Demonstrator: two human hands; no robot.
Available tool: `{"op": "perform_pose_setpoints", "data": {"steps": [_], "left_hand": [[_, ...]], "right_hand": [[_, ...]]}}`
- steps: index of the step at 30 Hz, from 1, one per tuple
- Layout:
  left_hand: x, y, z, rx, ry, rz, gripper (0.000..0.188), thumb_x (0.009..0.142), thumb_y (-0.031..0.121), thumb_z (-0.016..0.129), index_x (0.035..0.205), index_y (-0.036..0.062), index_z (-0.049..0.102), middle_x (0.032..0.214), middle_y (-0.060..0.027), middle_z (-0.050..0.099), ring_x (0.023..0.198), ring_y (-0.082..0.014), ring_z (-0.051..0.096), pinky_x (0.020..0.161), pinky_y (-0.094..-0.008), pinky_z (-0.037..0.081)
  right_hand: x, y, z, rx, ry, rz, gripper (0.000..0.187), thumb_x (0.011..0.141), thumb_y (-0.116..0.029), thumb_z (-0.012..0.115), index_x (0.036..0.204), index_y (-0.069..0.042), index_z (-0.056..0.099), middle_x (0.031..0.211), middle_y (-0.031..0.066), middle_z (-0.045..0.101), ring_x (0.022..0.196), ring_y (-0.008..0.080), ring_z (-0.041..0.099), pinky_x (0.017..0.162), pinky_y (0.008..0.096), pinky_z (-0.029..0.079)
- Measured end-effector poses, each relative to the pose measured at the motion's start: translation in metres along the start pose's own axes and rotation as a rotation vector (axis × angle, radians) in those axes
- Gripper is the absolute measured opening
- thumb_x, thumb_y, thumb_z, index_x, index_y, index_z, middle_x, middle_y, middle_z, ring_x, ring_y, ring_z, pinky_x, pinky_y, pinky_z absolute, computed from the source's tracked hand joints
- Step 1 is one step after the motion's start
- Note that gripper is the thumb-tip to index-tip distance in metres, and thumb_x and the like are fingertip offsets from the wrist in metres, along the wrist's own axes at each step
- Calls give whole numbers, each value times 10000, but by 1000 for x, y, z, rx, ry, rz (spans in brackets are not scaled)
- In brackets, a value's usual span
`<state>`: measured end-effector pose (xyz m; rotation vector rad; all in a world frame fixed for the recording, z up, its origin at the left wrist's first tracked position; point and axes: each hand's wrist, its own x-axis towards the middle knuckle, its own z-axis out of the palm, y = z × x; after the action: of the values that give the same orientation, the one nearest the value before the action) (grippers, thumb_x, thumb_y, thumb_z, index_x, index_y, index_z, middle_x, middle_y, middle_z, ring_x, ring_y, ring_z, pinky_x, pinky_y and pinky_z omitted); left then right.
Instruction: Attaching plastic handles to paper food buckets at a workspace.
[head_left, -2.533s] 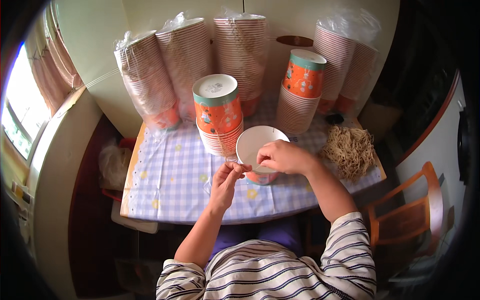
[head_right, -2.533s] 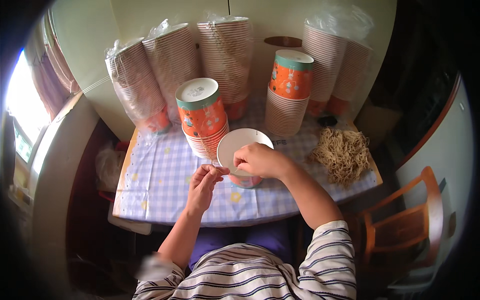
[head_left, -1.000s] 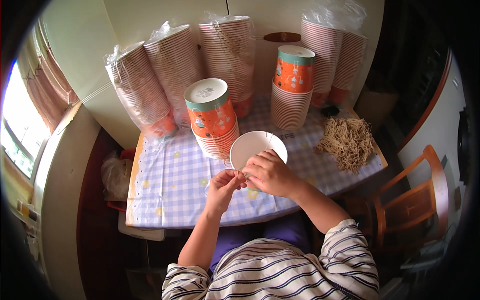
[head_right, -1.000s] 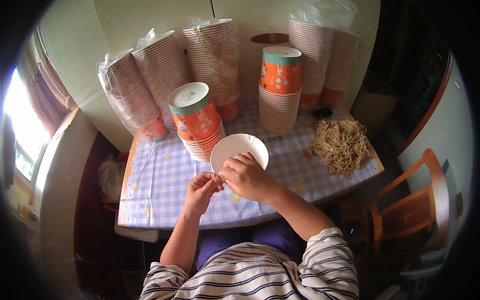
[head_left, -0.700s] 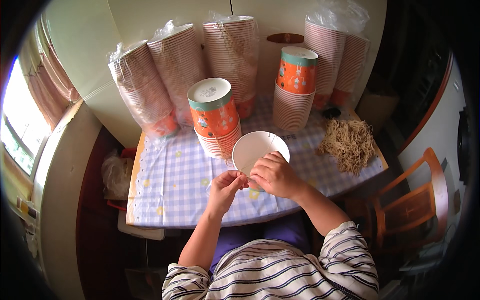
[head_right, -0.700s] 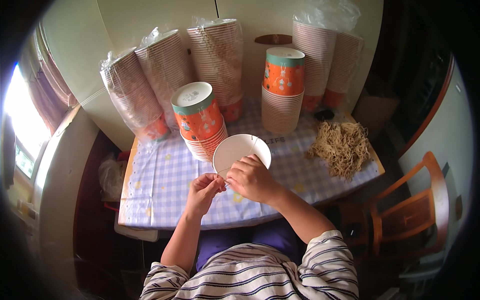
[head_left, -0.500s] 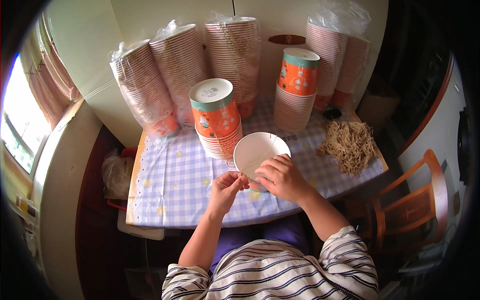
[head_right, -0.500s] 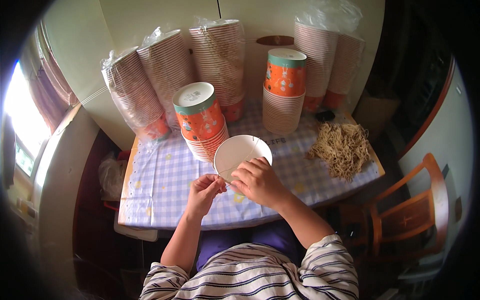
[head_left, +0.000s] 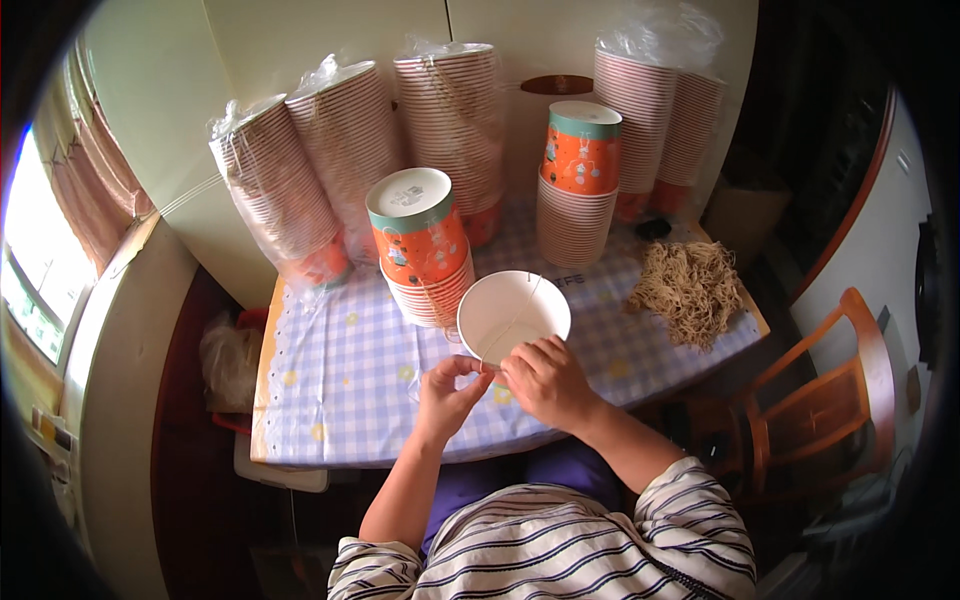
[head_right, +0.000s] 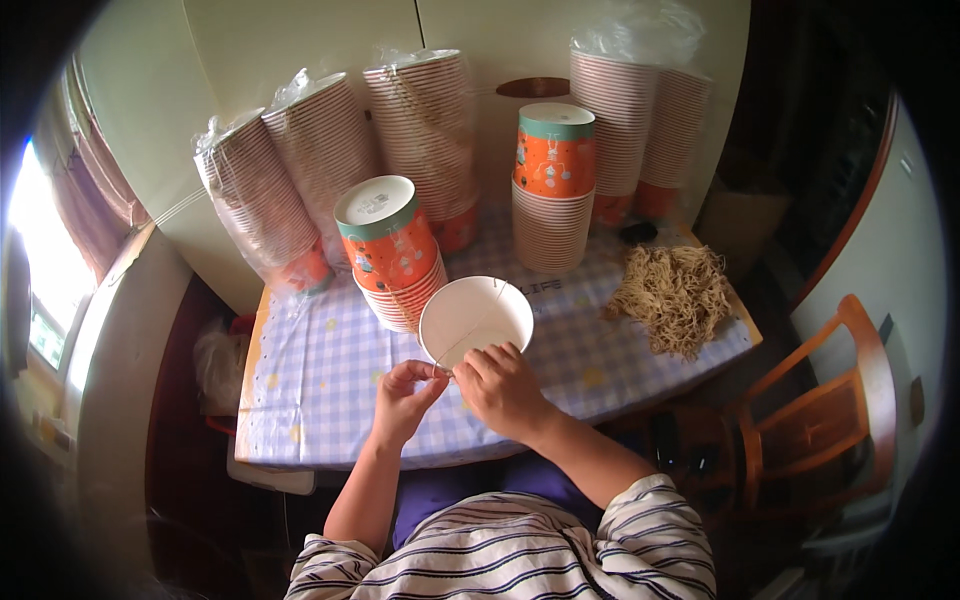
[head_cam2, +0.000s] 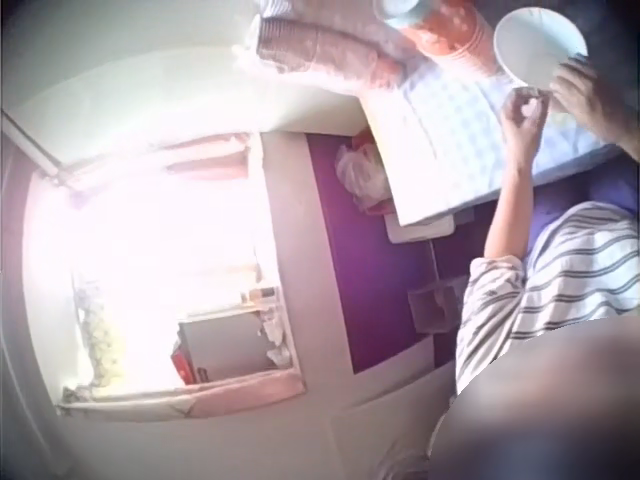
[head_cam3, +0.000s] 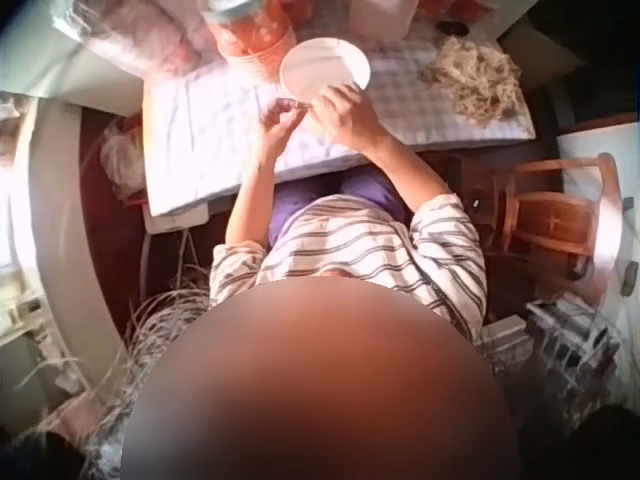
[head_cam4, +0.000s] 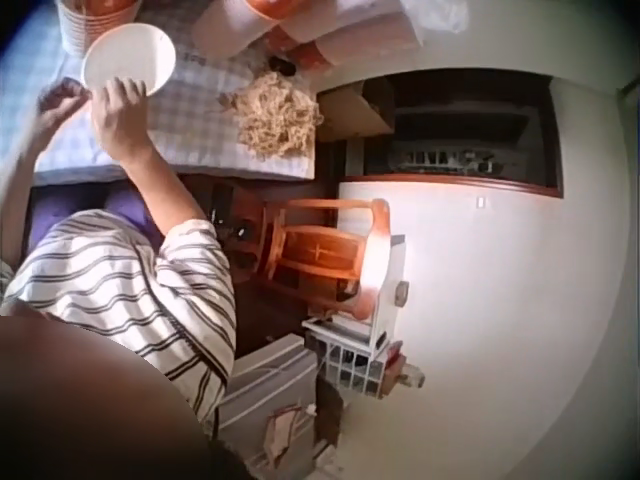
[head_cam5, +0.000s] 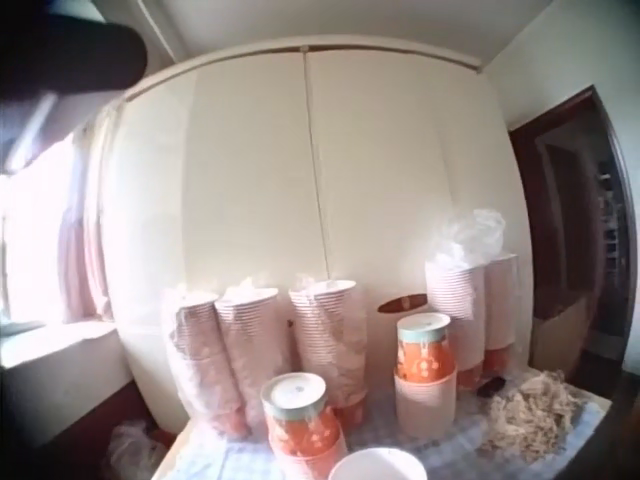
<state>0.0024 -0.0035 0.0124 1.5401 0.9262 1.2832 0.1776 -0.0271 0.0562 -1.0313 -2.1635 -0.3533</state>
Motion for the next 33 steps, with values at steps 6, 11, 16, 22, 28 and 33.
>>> {"op": "perform_pose_setpoints", "data": {"steps": [6, 11, 16, 22, 28, 33], "left_hand": [[-17, 12, 5, 585, 27, 403, 185, 646, 14, 699, 763, 114, 597, 800, 4, 633, 841, -188, 591, 784, -336, 373], [-28, -13, 11, 496, 89, 245, 157, 702, 33, 705, 807, 95, 607, 789, 10, 641, 807, -164, 601, 767, -327, 398], [-26, -17, 20, -481, 93, -270, 56, 823, 11, 636, 857, -1, 594, 842, -45, 646, 823, -105, 592, 734, -231, 455], [-23, -19, 16, -649, 84, -400, 60, 826, 29, 621, 853, 46, 571, 818, -67, 638, 722, -101, 572, 630, -209, 422], [-24, -16, 15, -679, 82, -415, 74, 819, 24, 622, 858, 48, 564, 797, -60, 623, 713, -113, 580, 629, -209, 423], [-26, -18, 16, -672, 124, -420, 88, 813, 20, 642, 856, 33, 567, 807, -52, 627, 705, -83, 560, 598, -190, 390]], "right_hand": [[-27, -25, 9, 175, 89, 261, 156, 716, -36, 664, 788, -75, 531, 755, 60, 517, 639, 255, 560, 560, 362, 453], [-43, -21, 29, 162, 142, 292, 154, 720, -34, 661, 830, -72, 559, 785, 64, 553, 640, 265, 586, 541, 363, 465], [-48, -16, 48, 165, 179, 325, 211, 741, -58, 652, 944, -82, 602, 801, 71, 581, 626, 268, 598, 543, 369, 483], [-46, -15, 68, 581, 227, 471, 189, 780, 42, 608, 957, -19, 636, 883, 101, 645, 745, 219, 646, 647, 302, 521], [-52, -11, 69, 1251, 136, 748, 152, 844, -1, 563, 973, 36, 634, 853, 62, 647, 709, 103, 610, 626, 241, 495], [-49, -17, 66, 1533, 174, 856, 181, 875, -92, 585, 1005, 18, 647, 812, 30, 639, 623, 49, 521, 561, 203, 430]]}}
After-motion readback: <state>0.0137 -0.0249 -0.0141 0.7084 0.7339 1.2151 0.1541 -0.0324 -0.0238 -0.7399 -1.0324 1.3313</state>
